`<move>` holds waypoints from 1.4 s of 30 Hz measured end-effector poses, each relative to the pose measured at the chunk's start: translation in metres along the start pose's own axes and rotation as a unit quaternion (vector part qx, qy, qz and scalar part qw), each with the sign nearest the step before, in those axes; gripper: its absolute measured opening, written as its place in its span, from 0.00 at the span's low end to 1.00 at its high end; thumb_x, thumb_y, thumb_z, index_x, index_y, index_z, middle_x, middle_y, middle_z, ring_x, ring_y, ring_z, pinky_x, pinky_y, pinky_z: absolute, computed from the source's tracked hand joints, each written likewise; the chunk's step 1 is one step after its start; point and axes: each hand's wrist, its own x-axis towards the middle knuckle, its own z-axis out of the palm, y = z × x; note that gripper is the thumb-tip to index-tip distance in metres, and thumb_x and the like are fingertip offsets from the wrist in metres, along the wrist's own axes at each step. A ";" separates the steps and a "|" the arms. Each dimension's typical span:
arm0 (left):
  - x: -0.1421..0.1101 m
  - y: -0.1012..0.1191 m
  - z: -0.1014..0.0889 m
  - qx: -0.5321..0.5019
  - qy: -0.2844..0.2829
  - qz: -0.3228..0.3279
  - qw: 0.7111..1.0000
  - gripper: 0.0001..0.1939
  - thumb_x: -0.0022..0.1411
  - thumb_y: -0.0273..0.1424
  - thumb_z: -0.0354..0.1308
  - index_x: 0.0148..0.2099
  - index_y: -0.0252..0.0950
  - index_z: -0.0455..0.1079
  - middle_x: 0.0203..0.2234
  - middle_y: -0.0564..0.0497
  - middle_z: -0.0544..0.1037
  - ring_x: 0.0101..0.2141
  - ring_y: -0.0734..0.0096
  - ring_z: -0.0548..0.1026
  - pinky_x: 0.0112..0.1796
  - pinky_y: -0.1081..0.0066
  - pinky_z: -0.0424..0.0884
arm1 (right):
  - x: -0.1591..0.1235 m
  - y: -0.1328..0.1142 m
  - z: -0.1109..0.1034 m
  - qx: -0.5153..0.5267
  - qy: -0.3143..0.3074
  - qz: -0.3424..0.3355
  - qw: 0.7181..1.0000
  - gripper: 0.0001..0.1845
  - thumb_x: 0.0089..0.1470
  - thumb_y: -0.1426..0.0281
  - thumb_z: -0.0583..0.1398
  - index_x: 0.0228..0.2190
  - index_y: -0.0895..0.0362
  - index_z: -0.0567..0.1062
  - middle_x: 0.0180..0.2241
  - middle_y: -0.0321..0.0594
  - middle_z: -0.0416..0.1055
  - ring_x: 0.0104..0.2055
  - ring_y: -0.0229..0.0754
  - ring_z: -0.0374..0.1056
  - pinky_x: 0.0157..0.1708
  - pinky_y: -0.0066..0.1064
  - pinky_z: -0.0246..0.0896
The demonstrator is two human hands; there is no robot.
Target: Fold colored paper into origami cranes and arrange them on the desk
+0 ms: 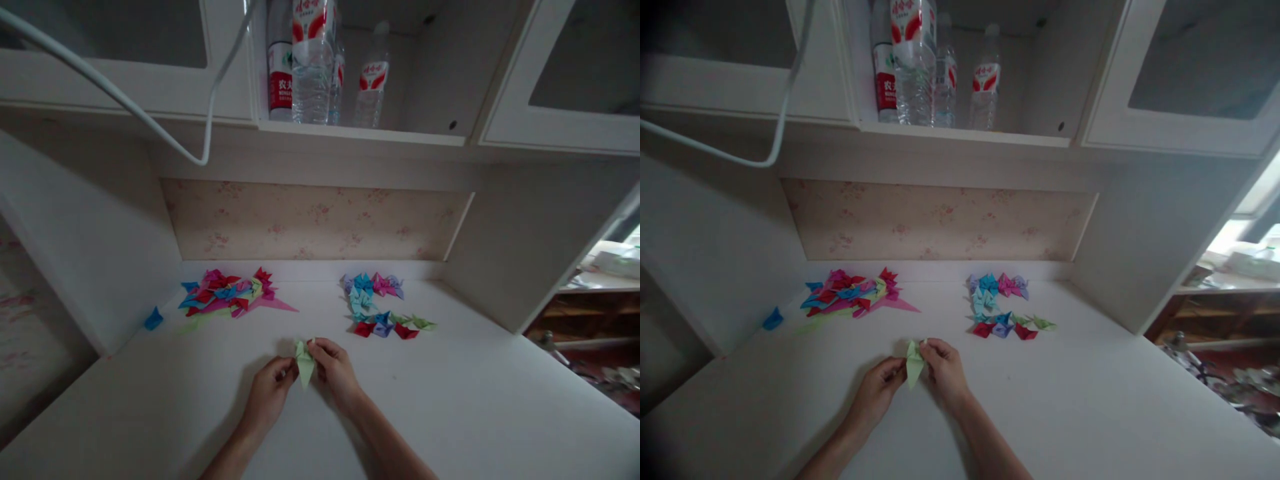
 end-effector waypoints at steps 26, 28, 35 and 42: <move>0.004 -0.004 0.013 0.054 -0.039 -0.069 0.995 0.18 0.59 0.46 0.53 0.32 0.37 0.74 0.26 0.50 0.75 0.28 0.69 0.69 0.30 0.75 0.65 | 0.144 -0.154 -0.247 -0.545 0.149 0.014 0.825 0.12 0.49 0.68 0.55 0.24 0.60 0.75 0.18 0.39 0.70 0.17 0.34 0.62 0.19 0.24 0.55; 0.005 -0.004 0.013 0.060 -0.044 -0.074 0.994 0.19 0.59 0.47 0.52 0.32 0.37 0.74 0.26 0.50 0.75 0.27 0.69 0.69 0.30 0.75 0.65 | 0.153 -0.148 -0.247 -0.568 0.130 0.031 0.812 0.10 0.48 0.69 0.56 0.22 0.60 0.75 0.17 0.37 0.69 0.16 0.33 0.61 0.18 0.24 0.53; 0.009 -0.005 0.011 0.075 -0.051 -0.085 0.992 0.18 0.60 0.45 0.52 0.33 0.38 0.74 0.26 0.51 0.74 0.27 0.70 0.68 0.29 0.76 0.64 | 0.172 -0.136 -0.239 -0.615 0.088 0.064 0.781 0.11 0.47 0.71 0.56 0.18 0.59 0.75 0.14 0.36 0.66 0.16 0.33 0.60 0.18 0.23 0.51; 0.010 -0.002 0.011 0.069 -0.049 -0.091 0.992 0.18 0.59 0.45 0.53 0.33 0.37 0.75 0.26 0.50 0.74 0.27 0.70 0.68 0.29 0.76 0.63 | 0.170 -0.130 -0.233 -0.633 0.057 0.087 0.767 0.12 0.48 0.73 0.55 0.18 0.59 0.74 0.11 0.35 0.64 0.16 0.35 0.61 0.18 0.24 0.52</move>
